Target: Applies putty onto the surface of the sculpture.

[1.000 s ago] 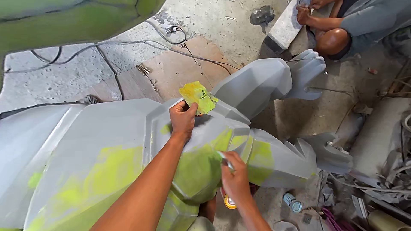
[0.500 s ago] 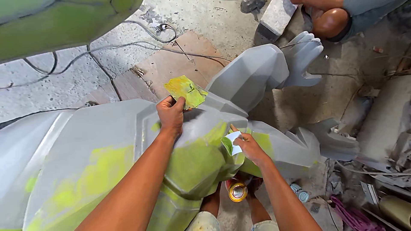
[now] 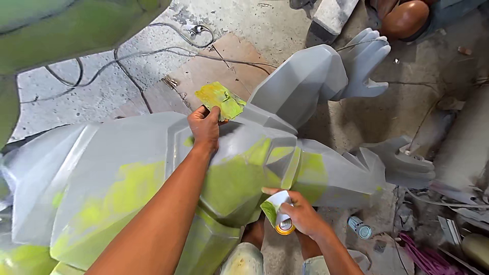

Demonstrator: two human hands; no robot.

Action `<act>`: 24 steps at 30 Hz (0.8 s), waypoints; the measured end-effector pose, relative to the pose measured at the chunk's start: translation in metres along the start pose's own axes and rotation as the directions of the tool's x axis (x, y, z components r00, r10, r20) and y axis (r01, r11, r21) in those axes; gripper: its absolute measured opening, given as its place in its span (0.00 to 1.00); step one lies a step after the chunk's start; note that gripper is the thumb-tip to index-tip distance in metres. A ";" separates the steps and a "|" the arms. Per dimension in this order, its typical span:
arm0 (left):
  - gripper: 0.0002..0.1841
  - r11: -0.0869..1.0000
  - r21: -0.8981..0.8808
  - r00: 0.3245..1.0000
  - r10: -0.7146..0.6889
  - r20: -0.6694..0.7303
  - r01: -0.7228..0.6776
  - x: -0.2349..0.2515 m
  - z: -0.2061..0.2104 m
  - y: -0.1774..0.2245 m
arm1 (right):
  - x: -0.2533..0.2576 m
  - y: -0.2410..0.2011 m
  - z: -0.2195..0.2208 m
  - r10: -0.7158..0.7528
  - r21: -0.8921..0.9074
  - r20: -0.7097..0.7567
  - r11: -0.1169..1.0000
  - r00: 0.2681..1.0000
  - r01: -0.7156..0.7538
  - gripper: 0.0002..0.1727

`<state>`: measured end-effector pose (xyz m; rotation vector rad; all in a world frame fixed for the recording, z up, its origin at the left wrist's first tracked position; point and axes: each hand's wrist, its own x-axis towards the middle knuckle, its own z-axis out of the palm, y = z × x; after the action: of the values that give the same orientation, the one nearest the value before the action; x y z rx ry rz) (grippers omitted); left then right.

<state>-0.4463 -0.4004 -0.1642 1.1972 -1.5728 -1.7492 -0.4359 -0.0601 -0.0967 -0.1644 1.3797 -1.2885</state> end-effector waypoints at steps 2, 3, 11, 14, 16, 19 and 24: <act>0.05 1.000 -0.015 1.000 -0.009 -0.023 0.009 0.000 0.000 0.001 | -0.028 0.012 -0.003 0.035 0.078 -0.156 0.997 0.987 -0.023 0.17; 0.05 0.999 -0.030 0.999 -0.016 -0.035 0.015 0.000 -0.001 0.001 | -0.041 0.014 -0.006 0.066 0.093 -0.230 0.995 0.971 -0.046 0.15; 0.00 0.980 -0.166 0.987 0.091 -0.133 -0.112 -0.041 0.006 0.054 | -0.157 0.006 -0.063 0.080 0.077 -0.541 0.996 0.837 -0.046 0.13; 0.03 0.982 -0.143 0.991 0.116 -0.064 -0.124 -0.113 0.018 0.091 | -0.190 -0.001 -0.081 0.049 0.082 -0.572 0.997 0.819 -0.002 0.13; 0.03 0.993 -0.084 0.997 0.080 -0.007 -0.080 -0.180 0.028 0.109 | -0.211 -0.011 -0.088 0.016 0.097 -0.578 0.994 0.816 0.049 0.13; 0.05 0.998 -0.041 0.995 -0.037 0.088 0.041 -0.293 0.047 0.118 | -0.245 -0.027 -0.100 -0.106 0.074 -0.577 0.981 0.810 0.181 0.12; 0.08 0.986 -0.018 0.968 -0.159 0.196 0.166 -0.477 0.089 0.135 | -0.316 -0.059 -0.134 -0.425 -0.217 -0.399 0.905 0.812 0.367 0.13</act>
<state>-0.3130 0.0120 0.0929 1.1987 -1.5839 -2.0445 -0.4739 0.2241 0.1011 -0.2766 1.8925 -1.6529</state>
